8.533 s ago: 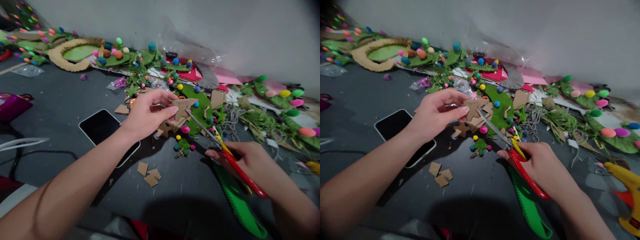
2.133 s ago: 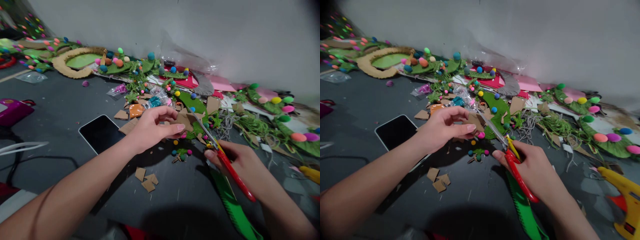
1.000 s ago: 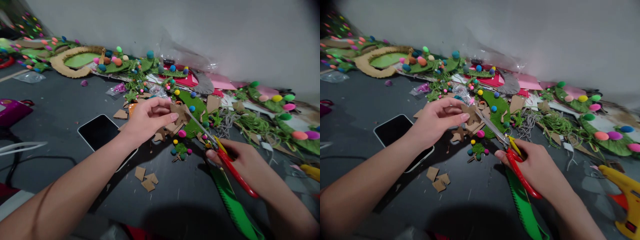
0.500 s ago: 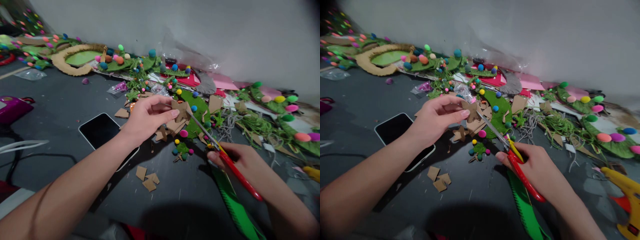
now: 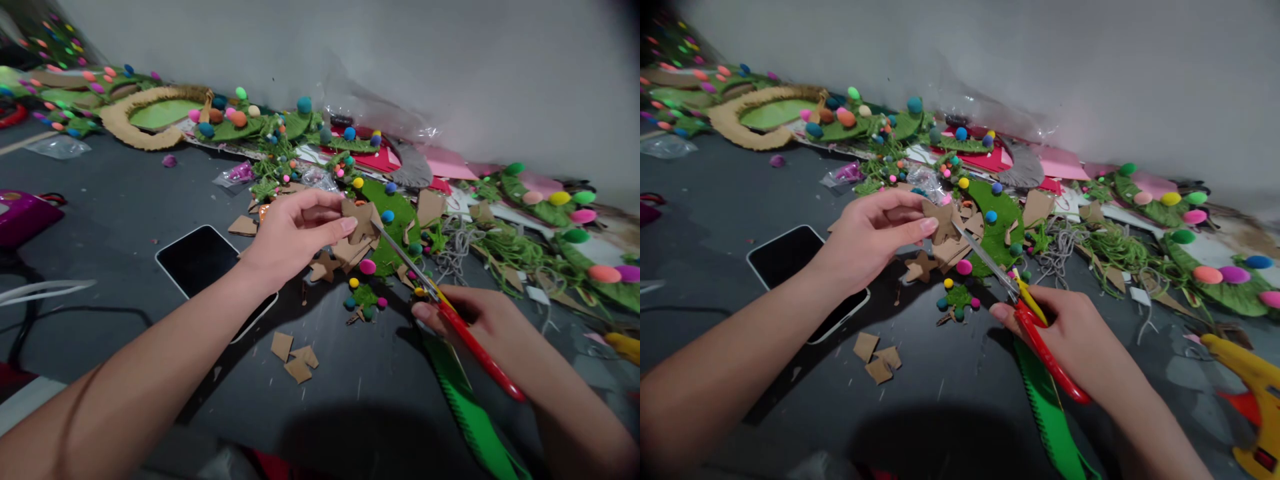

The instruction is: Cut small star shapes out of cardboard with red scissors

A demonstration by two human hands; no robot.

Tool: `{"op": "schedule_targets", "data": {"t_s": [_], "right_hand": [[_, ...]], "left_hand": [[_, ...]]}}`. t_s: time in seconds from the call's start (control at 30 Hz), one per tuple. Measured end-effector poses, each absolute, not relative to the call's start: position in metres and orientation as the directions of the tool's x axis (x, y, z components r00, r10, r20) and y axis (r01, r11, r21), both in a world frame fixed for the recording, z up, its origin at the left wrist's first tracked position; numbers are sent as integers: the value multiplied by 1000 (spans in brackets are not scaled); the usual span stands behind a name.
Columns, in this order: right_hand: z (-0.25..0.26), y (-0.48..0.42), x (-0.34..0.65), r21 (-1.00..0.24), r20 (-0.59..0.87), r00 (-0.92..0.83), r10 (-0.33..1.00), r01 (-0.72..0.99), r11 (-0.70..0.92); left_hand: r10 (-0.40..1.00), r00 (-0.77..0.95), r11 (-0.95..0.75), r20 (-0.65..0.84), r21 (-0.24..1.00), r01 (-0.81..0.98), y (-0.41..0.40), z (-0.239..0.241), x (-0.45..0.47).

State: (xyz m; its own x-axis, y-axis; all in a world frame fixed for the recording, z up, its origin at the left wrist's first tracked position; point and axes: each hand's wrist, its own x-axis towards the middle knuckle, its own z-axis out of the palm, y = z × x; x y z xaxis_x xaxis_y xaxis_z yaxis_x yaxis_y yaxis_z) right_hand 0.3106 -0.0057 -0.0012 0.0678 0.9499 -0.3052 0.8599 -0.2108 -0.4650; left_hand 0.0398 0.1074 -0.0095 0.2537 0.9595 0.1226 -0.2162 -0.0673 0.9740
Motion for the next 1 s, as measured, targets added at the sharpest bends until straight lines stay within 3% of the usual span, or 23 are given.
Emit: {"op": "schedule_targets", "data": {"t_s": [0.33,0.63,1.0], "right_hand": [[-2,-6,310,-465,-282,51,958,866,-183],[-4,-8,313,-387,-298,66,952,904,-183],[-3,-7,312,-413,-284,43,958,896,-163]], "left_hand": [[954,277,-61,111,981,-182,109,-9,37],[953,288,-61,98,989,-133,109,-6,36],[937,331,-86,113,992,-95,109,-8,33]]}}
